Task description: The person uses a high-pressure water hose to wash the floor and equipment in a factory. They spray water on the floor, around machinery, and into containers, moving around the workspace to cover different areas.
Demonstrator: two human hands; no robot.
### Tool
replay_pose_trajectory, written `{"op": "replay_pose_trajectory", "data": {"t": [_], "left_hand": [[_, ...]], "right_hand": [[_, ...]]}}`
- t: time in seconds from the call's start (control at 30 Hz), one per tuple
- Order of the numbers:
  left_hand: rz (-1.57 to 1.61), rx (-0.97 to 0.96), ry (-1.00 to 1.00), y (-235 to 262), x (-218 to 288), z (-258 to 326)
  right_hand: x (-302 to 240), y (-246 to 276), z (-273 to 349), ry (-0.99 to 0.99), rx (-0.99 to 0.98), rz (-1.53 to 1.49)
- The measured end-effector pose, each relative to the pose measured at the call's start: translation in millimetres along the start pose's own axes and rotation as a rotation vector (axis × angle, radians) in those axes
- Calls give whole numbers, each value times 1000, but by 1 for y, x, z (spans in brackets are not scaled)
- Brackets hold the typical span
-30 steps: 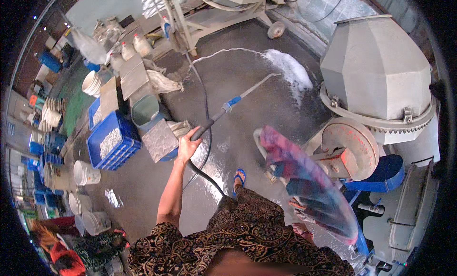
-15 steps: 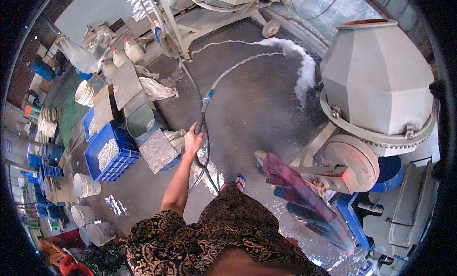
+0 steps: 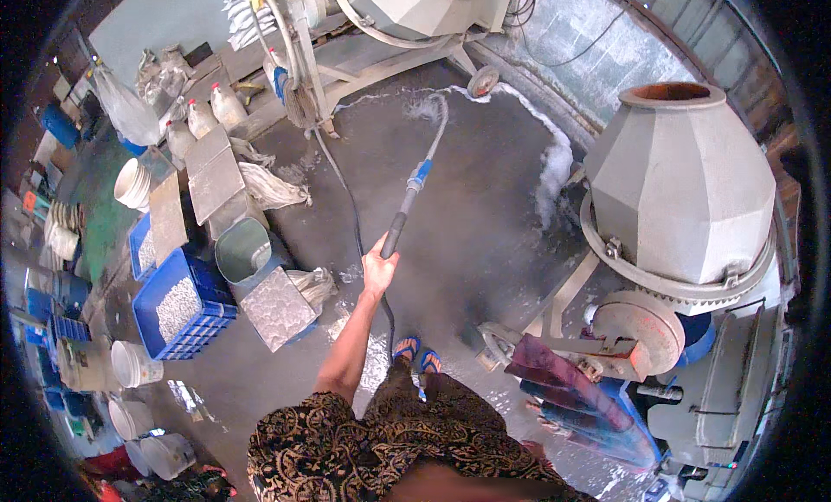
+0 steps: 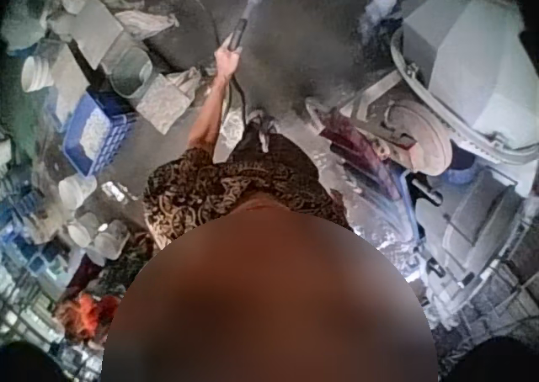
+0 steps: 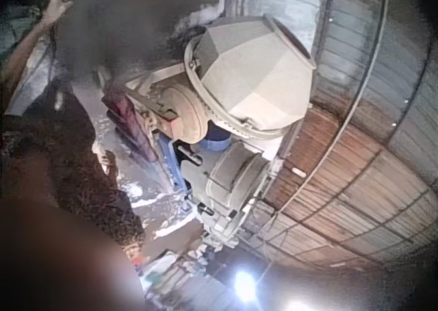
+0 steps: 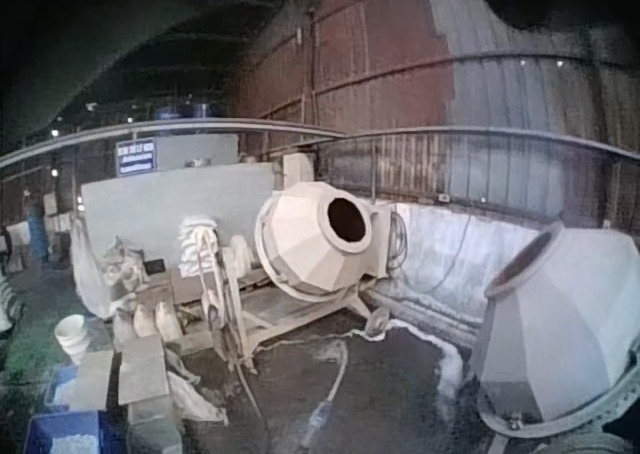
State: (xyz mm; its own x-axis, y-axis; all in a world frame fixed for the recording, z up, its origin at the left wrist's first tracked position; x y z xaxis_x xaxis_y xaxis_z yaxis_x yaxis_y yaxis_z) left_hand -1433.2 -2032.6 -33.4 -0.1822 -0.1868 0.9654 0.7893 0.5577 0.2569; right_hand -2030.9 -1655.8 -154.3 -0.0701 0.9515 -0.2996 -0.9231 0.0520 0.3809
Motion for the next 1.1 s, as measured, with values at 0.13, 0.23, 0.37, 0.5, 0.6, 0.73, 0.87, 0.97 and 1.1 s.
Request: {"op": "replay_pose_trajectory", "data": {"t": [0.13,0.23,0.37,0.5,0.6,0.73,0.87,0.97,1.1], "left_hand": [[47,-41,91,-3,-1,-3],[-158,-35,-80,-2,1,-3],[-269,-284,-88,-17,1,-4],[-328,-490,61,-47,4,5],[-371,-589,56,-76,12,17],[-390,-674,-32,-108,19,33],[-293,-596,-66,-130,12,49],[-255,-519,-63,-135,2,56],[-137,-482,-47,-131,-7,68]], "right_hand": [[8,-22,5,6,2,-37],[23,-38,11,30,-9,-75],[43,-53,21,40,-8,-111],[55,-61,31,39,4,-184],[67,-60,39,30,30,-246],[98,-58,48,73,46,-315],[152,-68,73,172,27,-454],[187,-71,86,144,4,-621],[222,-68,98,-60,-26,-710]]}}
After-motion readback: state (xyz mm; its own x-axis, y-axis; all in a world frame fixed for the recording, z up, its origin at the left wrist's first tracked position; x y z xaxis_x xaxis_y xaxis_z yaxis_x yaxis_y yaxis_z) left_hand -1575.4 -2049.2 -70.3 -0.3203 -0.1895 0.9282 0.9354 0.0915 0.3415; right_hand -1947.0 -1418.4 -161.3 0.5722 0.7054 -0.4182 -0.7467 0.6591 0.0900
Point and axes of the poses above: each hand's wrist, its own z-axis away from the middle knuckle, its own y-axis out of the back of the hand, x = y × z, the point moved 3 cm from there along -z, towards the middle knuckle, and after that the axes turned 4 degrees about x, right-handed, at the moved point
